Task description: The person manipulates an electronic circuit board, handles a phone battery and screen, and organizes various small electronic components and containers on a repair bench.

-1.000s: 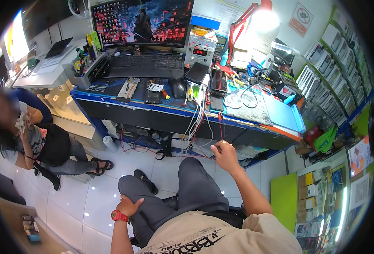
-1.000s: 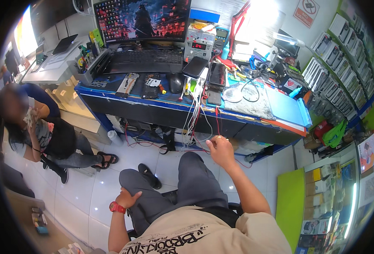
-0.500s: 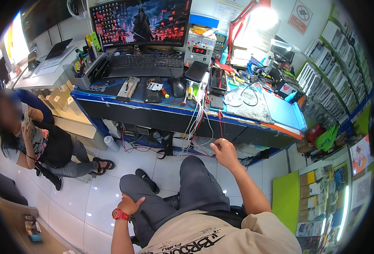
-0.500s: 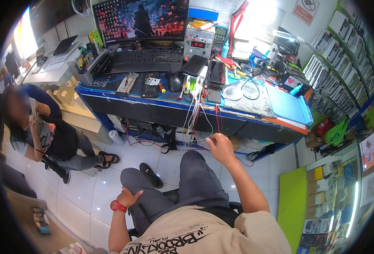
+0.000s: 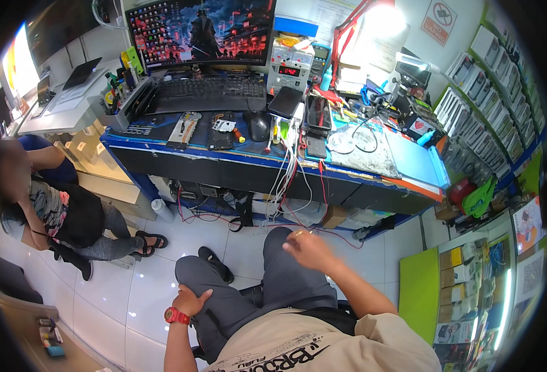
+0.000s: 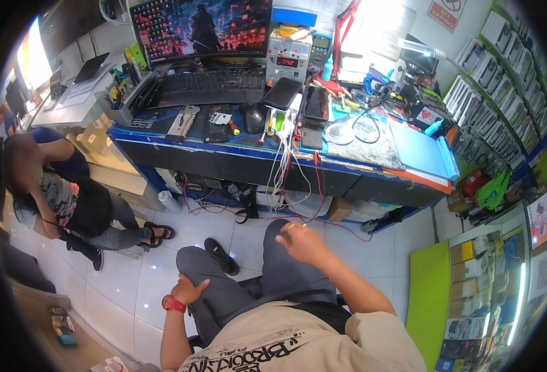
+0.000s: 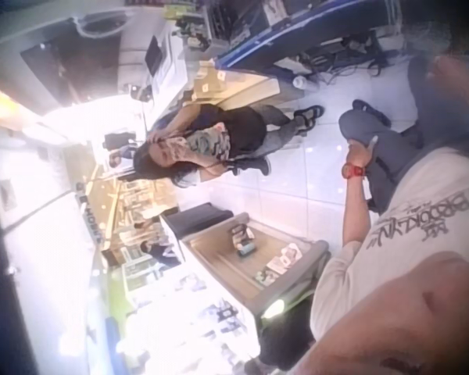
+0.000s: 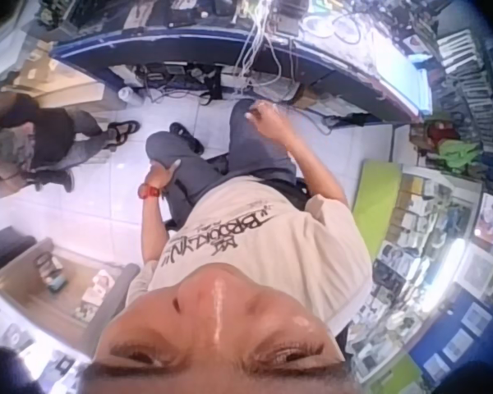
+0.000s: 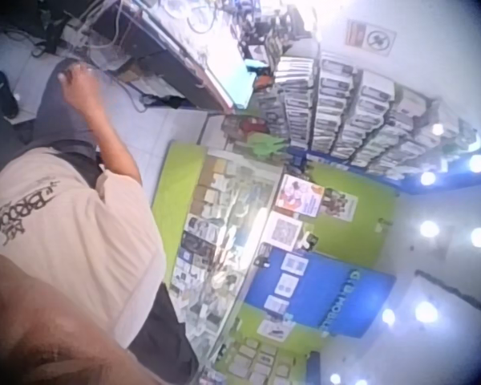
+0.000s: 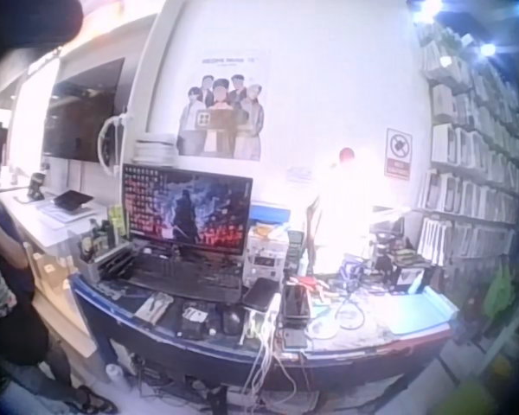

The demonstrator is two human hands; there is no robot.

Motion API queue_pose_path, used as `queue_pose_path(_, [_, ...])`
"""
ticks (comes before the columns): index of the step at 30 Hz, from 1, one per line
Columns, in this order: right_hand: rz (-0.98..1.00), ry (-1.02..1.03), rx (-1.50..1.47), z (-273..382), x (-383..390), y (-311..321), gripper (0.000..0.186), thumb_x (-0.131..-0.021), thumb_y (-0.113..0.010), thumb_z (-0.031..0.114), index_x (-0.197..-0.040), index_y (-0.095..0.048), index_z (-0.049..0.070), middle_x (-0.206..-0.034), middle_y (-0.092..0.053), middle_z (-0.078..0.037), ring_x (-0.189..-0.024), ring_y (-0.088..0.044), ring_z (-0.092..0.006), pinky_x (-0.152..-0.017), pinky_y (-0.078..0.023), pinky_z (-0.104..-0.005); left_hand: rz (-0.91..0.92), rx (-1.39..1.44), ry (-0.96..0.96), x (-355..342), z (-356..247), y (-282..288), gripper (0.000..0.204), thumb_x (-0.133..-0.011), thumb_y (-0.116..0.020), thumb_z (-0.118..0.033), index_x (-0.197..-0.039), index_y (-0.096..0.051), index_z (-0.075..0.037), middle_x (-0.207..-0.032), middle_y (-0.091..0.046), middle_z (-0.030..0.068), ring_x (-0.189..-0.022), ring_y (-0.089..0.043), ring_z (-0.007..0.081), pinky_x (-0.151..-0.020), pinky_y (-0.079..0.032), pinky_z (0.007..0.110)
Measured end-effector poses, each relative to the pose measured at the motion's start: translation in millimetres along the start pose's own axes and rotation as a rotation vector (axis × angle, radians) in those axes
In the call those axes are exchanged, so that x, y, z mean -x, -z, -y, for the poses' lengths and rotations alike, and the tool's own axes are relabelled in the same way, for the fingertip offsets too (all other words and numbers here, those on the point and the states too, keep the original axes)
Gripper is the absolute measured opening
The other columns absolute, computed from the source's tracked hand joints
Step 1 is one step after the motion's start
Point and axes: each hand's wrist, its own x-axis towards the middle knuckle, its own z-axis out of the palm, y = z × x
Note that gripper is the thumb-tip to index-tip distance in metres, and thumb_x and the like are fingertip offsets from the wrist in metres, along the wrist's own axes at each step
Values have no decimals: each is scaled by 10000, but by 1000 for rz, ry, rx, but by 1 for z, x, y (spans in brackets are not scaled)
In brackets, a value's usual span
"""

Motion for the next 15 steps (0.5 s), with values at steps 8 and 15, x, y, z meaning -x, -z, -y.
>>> queue_pose_path(8, [242, 7, 574, -44, 49, -98, 808, -959, -592, 561, -1514, -424, -1, -1552, -362, -338, -1380, -419, -535, -1090, -394, -574, -7, -6, 3, 0, 0, -2, 1300, -810, -594, -831, -1452, -229, 239, -1274, -616, 357, -1127, -676, 446, -924, -568, 450])
queue_pose_path(15, [221, -8, 601, -39, 43, -107, 853, -942, -587, 593, -1531, -411, 1, -1546, -354, -362, -1382, -393, -564, -1098, -362, -608, -17, 1, 2, -2, 4, -3, 1308, -806, -602, -828, -1451, -226, 246, -1261, -624, 352, -1124, -677, 443, -917, -572, 451])
